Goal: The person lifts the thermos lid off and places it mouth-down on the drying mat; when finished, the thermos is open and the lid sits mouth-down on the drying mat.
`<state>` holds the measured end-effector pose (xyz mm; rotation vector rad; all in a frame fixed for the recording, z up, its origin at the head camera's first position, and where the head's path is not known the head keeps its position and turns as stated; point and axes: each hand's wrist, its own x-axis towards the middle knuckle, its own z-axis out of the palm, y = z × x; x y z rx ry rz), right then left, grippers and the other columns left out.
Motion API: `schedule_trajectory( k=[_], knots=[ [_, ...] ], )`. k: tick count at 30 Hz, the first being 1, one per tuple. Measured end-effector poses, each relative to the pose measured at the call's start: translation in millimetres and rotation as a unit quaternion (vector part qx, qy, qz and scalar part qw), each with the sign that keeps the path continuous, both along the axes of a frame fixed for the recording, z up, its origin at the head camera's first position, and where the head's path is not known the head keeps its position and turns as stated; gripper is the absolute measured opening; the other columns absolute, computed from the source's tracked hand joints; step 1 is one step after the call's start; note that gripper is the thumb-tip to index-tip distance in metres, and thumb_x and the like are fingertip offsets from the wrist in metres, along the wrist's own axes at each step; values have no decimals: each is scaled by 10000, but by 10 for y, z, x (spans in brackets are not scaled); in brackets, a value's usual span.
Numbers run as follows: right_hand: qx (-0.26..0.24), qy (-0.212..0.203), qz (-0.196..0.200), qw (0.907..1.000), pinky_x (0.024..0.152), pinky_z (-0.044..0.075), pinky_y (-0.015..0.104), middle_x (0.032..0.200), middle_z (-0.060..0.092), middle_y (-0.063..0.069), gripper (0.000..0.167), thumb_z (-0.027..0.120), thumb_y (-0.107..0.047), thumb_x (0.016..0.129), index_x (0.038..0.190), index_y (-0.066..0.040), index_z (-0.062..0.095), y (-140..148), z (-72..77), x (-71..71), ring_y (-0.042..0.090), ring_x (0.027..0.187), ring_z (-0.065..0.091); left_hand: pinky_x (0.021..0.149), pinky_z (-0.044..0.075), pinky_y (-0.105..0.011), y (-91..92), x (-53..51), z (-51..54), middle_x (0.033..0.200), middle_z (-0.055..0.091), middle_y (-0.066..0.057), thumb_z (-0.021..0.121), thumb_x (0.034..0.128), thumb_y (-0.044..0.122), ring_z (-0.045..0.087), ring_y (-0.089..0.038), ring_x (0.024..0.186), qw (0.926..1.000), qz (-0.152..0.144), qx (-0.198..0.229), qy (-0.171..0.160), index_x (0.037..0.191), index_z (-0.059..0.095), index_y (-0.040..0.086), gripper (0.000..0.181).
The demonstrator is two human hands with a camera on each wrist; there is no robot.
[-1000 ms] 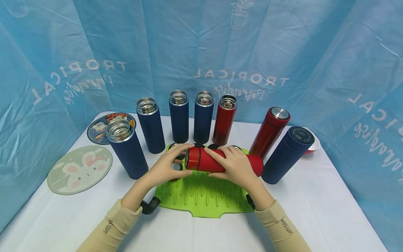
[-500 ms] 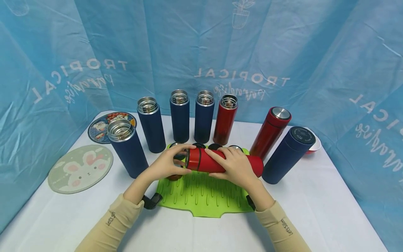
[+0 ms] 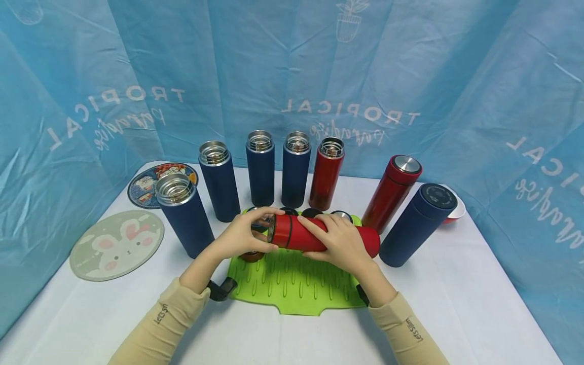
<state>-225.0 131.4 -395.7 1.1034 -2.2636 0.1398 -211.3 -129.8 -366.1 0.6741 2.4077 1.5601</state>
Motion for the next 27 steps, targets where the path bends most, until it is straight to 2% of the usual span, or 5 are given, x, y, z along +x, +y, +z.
schedule_trajectory(
  k=[8, 13, 18, 23, 27],
  knots=[
    [-78, 57, 28, 9999, 761, 501, 427, 1034, 615, 106, 775, 754, -488, 686, 1358, -245, 454, -6, -8, 8, 261, 895, 590, 708, 537, -354, 43, 2, 9, 1113, 593, -158, 760, 748, 186, 640, -232, 841, 9988, 432, -182, -138, 1294, 501, 183, 605],
    [-18, 208, 29, 9998, 771, 499, 430, 1041, 614, 112, 786, 755, -498, 681, 1363, -249, 453, -8, -4, 2, 267, 912, 589, 638, 544, -367, 83, 9, -14, 962, 624, -155, 702, 818, 248, 663, -271, 671, 9935, 881, -190, -693, 1307, 480, 141, 548],
    [49, 268, 24, 9996, 777, 496, 430, 1049, 614, 109, 787, 759, -508, 673, 1359, -262, 461, -13, 2, 0, 269, 920, 590, 577, 519, -359, 130, 14, -12, 759, 613, -93, 617, 875, 346, 608, -209, 553, 9854, 1273, -569, -976, 1273, 486, 113, 480],
    [70, 298, 58, 9995, 781, 495, 426, 1058, 612, 106, 780, 759, -501, 675, 1359, -277, 459, -31, 10, 5, 268, 923, 588, 485, 479, -336, 142, 0, -27, 599, 570, -79, 475, 921, 470, 531, -174, 449, 9861, 1111, -401, -1168, 1092, 514, 46, 458],
    [75, 323, 67, 9994, 783, 495, 427, 1053, 611, 105, 783, 760, -505, 670, 1358, -282, 459, -31, 9, 8, 270, 920, 588, 469, 478, -339, 85, 8, -46, 659, 613, -151, 328, 928, 589, 553, -203, 467, 9880, 594, -242, -1404, 1234, 438, 36, 641]
  ],
)
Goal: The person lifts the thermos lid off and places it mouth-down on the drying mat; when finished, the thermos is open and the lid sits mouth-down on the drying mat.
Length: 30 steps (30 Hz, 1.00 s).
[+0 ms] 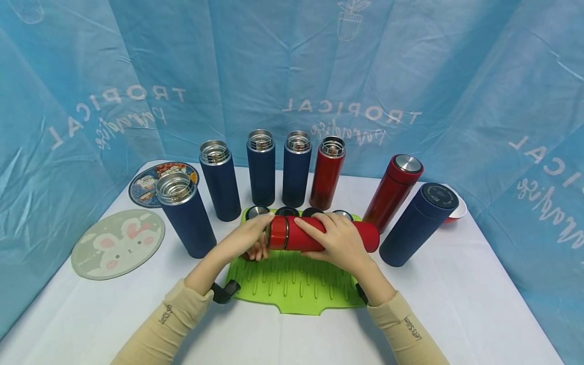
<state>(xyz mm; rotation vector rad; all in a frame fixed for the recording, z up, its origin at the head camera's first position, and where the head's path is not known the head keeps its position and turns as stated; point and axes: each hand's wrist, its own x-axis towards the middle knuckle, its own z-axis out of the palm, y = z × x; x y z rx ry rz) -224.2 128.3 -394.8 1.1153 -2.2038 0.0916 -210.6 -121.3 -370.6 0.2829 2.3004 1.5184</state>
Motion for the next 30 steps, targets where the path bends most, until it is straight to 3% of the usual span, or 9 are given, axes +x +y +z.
schedule_trajectory(
  k=[3, 5, 8, 10, 12, 14, 23, 26, 30],
  knots=[
    [44, 66, -18, 10000, 772, 498, 427, 1047, 610, 108, 791, 766, -512, 662, 1355, -280, 461, 9, 0, -3, 272, 918, 589, 560, 513, -359, -40, 37, -3, 1026, 598, -152, 471, 903, 536, 608, -224, 701, 9980, -304, -255, 491, 1424, 238, 138, 695],
    [59, 81, -40, 9999, 770, 498, 426, 1047, 610, 109, 788, 766, -511, 664, 1353, -279, 463, 19, -1, -3, 272, 920, 589, 680, 528, -393, -54, 65, 0, 1257, 455, -134, 663, 826, 420, 579, -259, 951, 9878, -517, -615, 1336, 1435, 203, 189, 797],
    [42, 77, -65, 9999, 779, 499, 424, 1042, 612, 110, 798, 769, -515, 659, 1355, -274, 461, 33, -5, -4, 272, 920, 593, 805, 506, -399, -67, 103, 3, 1404, 300, -81, 833, 672, 262, 460, -273, 1169, 9507, -739, -1216, 2757, 1398, 283, 200, 912],
    [15, 72, -86, 9999, 792, 497, 423, 1042, 613, 108, 804, 770, -517, 658, 1358, -276, 458, 39, -5, -3, 270, 922, 594, 836, 495, -414, -69, 116, 13, 1397, 321, -86, 838, 661, 172, 425, -294, 1214, 9269, -813, -1398, 3387, 1329, 380, 165, 809],
    [-16, 88, -85, 9999, 796, 497, 423, 1039, 613, 109, 812, 774, -518, 653, 1359, -276, 456, 43, -5, -5, 270, 919, 596, 812, 505, -402, -69, 123, 24, 1360, 373, -85, 811, 680, 104, 458, -281, 1179, 9170, -811, -1418, 3638, 1273, 446, 144, 698],
    [-38, 88, -81, 9999, 795, 497, 423, 1038, 613, 108, 812, 775, -515, 651, 1358, -277, 456, 45, -5, -7, 270, 916, 596, 798, 509, -393, -70, 121, 32, 1339, 398, -92, 784, 691, 44, 477, -267, 1144, 9198, -833, -1242, 3628, 1249, 472, 115, 643],
    [-65, 22, -124, 9999, 789, 498, 427, 1045, 612, 111, 798, 771, -513, 654, 1351, -277, 461, 57, -9, -7, 276, 919, 596, 739, 523, -382, -79, 67, 8, 1321, 411, -78, 772, 718, 72, 502, -226, 1068, 9536, -815, -521, 2851, 1278, 457, 143, 647],
    [-53, 85, -112, 9999, 784, 498, 427, 1049, 609, 111, 802, 776, -511, 648, 1349, -281, 463, 57, -6, -11, 275, 924, 593, 736, 517, -342, -87, 55, 9, 1274, 464, -78, 761, 757, 177, 542, -218, 1021, 9665, -681, -493, 2426, 1315, 424, 155, 652],
    [-20, 159, -64, 9999, 787, 499, 426, 1058, 607, 110, 803, 781, -505, 647, 1350, -283, 462, 55, -1, -10, 273, 933, 591, 720, 501, -292, -86, 46, 22, 1151, 547, -88, 704, 813, 304, 585, -174, 874, 9736, -506, -735, 2102, 1333, 408, 147, 619]
  ],
)
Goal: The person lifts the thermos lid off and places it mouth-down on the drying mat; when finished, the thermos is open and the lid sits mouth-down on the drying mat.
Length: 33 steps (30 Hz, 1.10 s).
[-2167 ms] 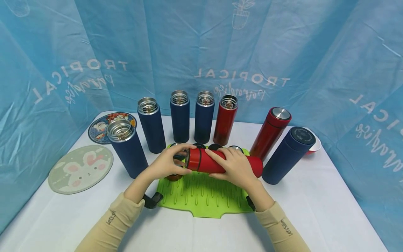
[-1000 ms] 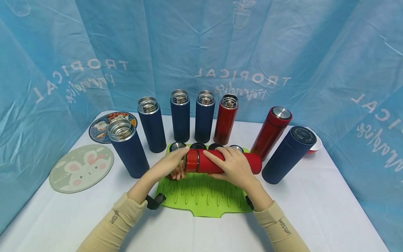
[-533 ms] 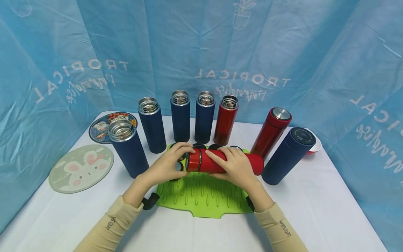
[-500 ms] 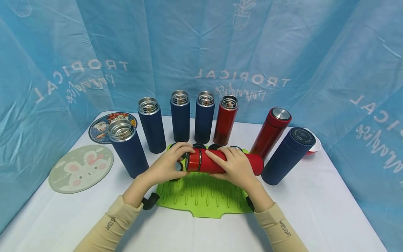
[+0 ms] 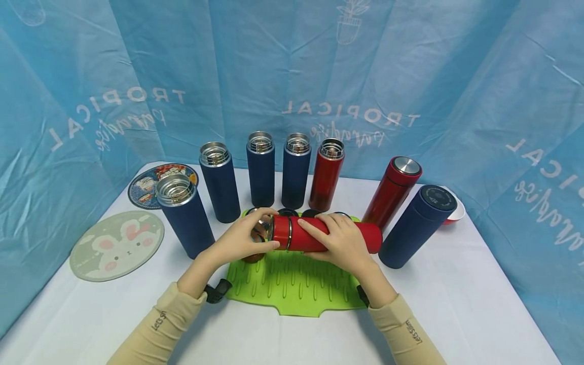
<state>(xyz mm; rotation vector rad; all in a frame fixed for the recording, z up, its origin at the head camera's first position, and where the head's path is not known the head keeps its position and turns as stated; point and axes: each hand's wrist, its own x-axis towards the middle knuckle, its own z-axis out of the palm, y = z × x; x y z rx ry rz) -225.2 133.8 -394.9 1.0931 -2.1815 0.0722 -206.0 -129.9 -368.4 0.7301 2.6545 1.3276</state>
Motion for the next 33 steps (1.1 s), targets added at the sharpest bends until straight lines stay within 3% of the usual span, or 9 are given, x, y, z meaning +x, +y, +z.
schedule_trajectory(
  k=[5, 9, 11, 13, 17, 20, 23, 28, 33],
  knots=[
    [-4, 26, 63, 10000, 798, 498, 427, 1059, 608, 111, 798, 788, -495, 645, 1346, -280, 472, -4, -3, 2, 273, 936, 588, 701, 482, -295, 12, -7, 8, 972, 597, -27, 620, 867, 390, 571, -125, 789, 9994, 202, -261, -63, 1319, 425, 159, 543],
    [4, 55, 77, 10000, 808, 493, 428, 1062, 609, 110, 792, 780, -498, 653, 1348, -282, 470, -8, -3, -3, 273, 941, 585, 652, 466, -319, 17, -10, 14, 857, 627, -19, 488, 926, 463, 598, -177, 758, 9991, 241, -310, -186, 1335, 409, 170, 509],
    [14, 74, 76, 9999, 808, 493, 428, 1062, 610, 111, 787, 775, -500, 656, 1348, -283, 470, -9, -3, -5, 275, 940, 586, 678, 484, -337, 16, -5, 14, 956, 629, -56, 489, 923, 469, 613, -209, 813, 9992, 187, -251, -239, 1383, 344, 171, 567],
    [39, 71, 49, 10000, 809, 493, 428, 1062, 610, 111, 786, 774, -505, 656, 1347, -283, 470, -6, -6, -8, 276, 939, 588, 749, 499, -379, 14, 8, 9, 1162, 562, -96, 594, 875, 431, 596, -244, 955, 9997, 39, -127, -215, 1427, 254, 178, 696],
    [73, 24, -19, 10000, 808, 495, 425, 1064, 610, 111, 789, 774, -512, 654, 1345, -284, 470, 3, -15, -13, 276, 938, 591, 886, 471, -434, 11, 28, -25, 1420, 268, -97, 824, 685, 271, 463, -288, 1185, 9984, -361, -89, 429, 1414, 206, 182, 960],
    [72, 11, -35, 10000, 804, 496, 425, 1065, 610, 111, 787, 774, -511, 654, 1344, -282, 471, 11, -24, -20, 275, 938, 593, 895, 465, -444, 13, 37, -40, 1411, 261, -84, 835, 661, 137, 431, -302, 1209, 9929, -477, -251, 1057, 1337, 306, 167, 859],
    [68, 29, -18, 10000, 800, 497, 424, 1064, 609, 112, 782, 771, -509, 659, 1345, -280, 471, 17, -34, -26, 275, 936, 593, 864, 478, -455, 15, 44, -33, 1370, 327, -84, 786, 694, 47, 444, -297, 1180, 9900, -487, -349, 1275, 1276, 385, 161, 715],
    [20, 45, 8, 10000, 799, 497, 428, 1063, 607, 114, 786, 777, -500, 653, 1343, -276, 475, 24, -36, -25, 277, 936, 593, 815, 493, -445, 10, 36, -14, 1318, 391, -76, 754, 719, 48, 479, -239, 1107, 9914, -503, -328, 1159, 1265, 428, 161, 646],
    [-19, 57, 1, 10000, 799, 497, 429, 1062, 607, 115, 790, 786, -491, 645, 1339, -276, 476, 32, -32, -20, 280, 932, 594, 783, 505, -428, 4, 40, 0, 1252, 462, -41, 756, 751, 186, 533, -206, 1050, 9973, -286, -320, 593, 1334, 392, 197, 687]
  ],
)
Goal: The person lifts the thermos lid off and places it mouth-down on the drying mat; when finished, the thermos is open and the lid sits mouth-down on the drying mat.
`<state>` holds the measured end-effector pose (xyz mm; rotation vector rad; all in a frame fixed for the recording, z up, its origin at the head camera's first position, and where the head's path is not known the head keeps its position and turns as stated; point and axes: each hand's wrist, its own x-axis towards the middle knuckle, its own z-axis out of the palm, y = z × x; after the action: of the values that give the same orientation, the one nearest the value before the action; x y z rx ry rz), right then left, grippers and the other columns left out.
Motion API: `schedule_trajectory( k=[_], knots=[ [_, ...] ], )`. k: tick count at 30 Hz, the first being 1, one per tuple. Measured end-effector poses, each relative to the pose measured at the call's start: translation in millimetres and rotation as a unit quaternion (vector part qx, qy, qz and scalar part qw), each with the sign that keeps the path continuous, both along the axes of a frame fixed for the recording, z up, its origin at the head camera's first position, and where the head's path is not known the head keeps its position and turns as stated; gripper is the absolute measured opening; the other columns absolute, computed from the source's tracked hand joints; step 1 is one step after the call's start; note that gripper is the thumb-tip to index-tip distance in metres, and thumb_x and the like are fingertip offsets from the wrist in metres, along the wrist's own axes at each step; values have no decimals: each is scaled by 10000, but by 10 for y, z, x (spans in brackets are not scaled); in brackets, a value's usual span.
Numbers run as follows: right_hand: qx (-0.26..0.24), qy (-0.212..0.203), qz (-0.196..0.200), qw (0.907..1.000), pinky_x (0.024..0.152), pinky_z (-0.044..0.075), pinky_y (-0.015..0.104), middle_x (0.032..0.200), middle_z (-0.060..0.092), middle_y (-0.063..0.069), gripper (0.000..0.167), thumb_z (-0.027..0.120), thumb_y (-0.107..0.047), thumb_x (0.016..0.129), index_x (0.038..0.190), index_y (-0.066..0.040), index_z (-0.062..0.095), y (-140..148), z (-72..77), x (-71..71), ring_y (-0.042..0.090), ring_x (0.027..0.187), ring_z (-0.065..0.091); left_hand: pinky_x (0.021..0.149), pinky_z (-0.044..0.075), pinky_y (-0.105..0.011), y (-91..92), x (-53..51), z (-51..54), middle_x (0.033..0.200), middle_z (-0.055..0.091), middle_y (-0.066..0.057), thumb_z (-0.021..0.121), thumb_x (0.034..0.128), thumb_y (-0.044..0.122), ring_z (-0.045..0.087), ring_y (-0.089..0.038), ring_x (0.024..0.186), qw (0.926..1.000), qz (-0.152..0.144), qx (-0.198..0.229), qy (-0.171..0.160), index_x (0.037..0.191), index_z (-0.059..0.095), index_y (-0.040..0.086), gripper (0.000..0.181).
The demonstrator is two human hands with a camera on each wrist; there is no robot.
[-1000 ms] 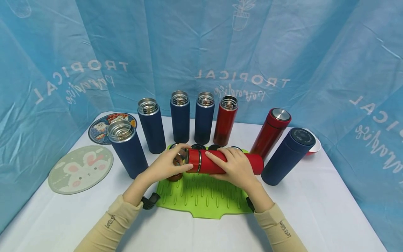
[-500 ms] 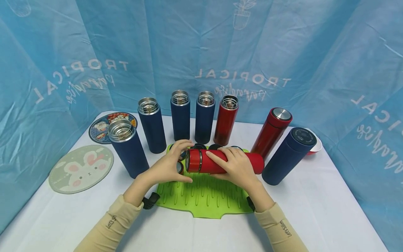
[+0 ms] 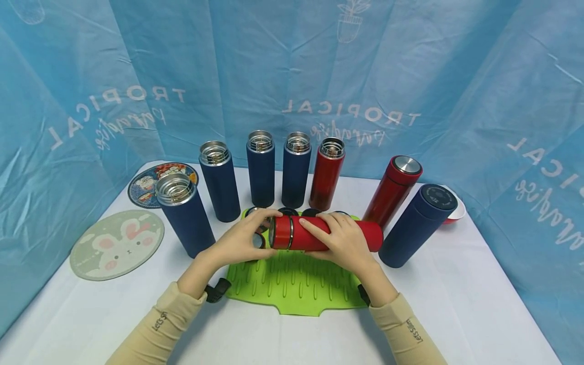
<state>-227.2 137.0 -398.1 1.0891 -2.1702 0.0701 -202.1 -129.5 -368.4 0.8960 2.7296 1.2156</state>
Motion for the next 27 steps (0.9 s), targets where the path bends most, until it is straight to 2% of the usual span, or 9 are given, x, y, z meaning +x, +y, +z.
schedule_trajectory(
  k=[3, 9, 12, 14, 17, 19, 21, 24, 27],
  knots=[
    [-23, -11, 16, 10000, 799, 498, 429, 1061, 608, 115, 787, 790, -487, 641, 1334, -276, 482, 2, 7, 5, 281, 931, 593, 803, 499, -432, -2, 3, 12, 1205, 517, -35, 732, 780, 305, 555, -215, 1041, 9994, 181, -92, -280, 1372, 366, 190, 705],
    [-38, 47, 72, 10000, 799, 498, 431, 1064, 610, 117, 768, 783, -491, 649, 1327, -278, 492, -3, 9, 4, 282, 933, 592, 763, 498, -378, 9, -5, 26, 996, 626, -12, 603, 859, 457, 607, -166, 899, 9975, 390, -322, -486, 1389, 338, 182, 653],
    [-42, 69, 82, 9999, 797, 497, 430, 1067, 608, 117, 769, 783, -492, 648, 1327, -279, 492, -8, 11, 4, 283, 935, 591, 763, 500, -381, 10, -4, 19, 1068, 616, -50, 613, 853, 458, 623, -189, 911, 9978, 429, -272, -429, 1419, 273, 175, 718],
    [-35, 60, 69, 10000, 797, 497, 429, 1069, 607, 117, 773, 783, -495, 648, 1329, -280, 488, -9, 9, 6, 283, 938, 590, 775, 503, -403, 10, 4, 6, 1216, 542, -70, 693, 795, 432, 602, -234, 999, 9986, 421, -277, -177, 1424, 249, 177, 810],
    [-7, 26, 34, 10000, 799, 497, 428, 1072, 604, 116, 776, 778, -501, 652, 1334, -282, 481, -7, 2, 6, 282, 943, 589, 776, 508, -421, 6, 10, -24, 1378, 362, -95, 818, 672, 366, 547, -292, 1094, 9966, 274, -480, 605, 1405, 263, 174, 939],
    [-2, 19, 26, 10000, 800, 497, 429, 1072, 604, 116, 779, 780, -499, 650, 1335, -279, 481, -5, -2, 5, 282, 944, 589, 765, 514, -412, 5, 12, -39, 1402, 312, -89, 853, 631, 305, 523, -291, 1120, 9900, 158, -669, 1232, 1359, 312, 185, 915],
    [-8, 6, 28, 10000, 803, 496, 429, 1073, 604, 116, 775, 781, -495, 651, 1333, -278, 483, -4, -3, 4, 281, 947, 587, 763, 514, -402, 4, 6, -54, 1390, 321, -97, 860, 627, 240, 524, -277, 1115, 9820, 39, -762, 1726, 1314, 351, 188, 857],
    [-27, -7, 49, 10000, 804, 496, 429, 1075, 605, 116, 779, 785, -493, 647, 1333, -276, 486, -5, -6, 2, 281, 949, 586, 783, 507, -401, 4, -5, -61, 1347, 379, -92, 850, 629, 150, 523, -256, 1115, 9754, -41, -753, 2072, 1252, 417, 191, 759],
    [-25, -26, 52, 10000, 805, 495, 426, 1079, 604, 114, 781, 782, -495, 650, 1338, -277, 482, -8, -4, 4, 278, 951, 584, 801, 499, -403, 4, -11, -54, 1299, 438, -86, 824, 646, 101, 533, -254, 1086, 9732, -79, -792, 2158, 1213, 477, 168, 668]
  ],
)
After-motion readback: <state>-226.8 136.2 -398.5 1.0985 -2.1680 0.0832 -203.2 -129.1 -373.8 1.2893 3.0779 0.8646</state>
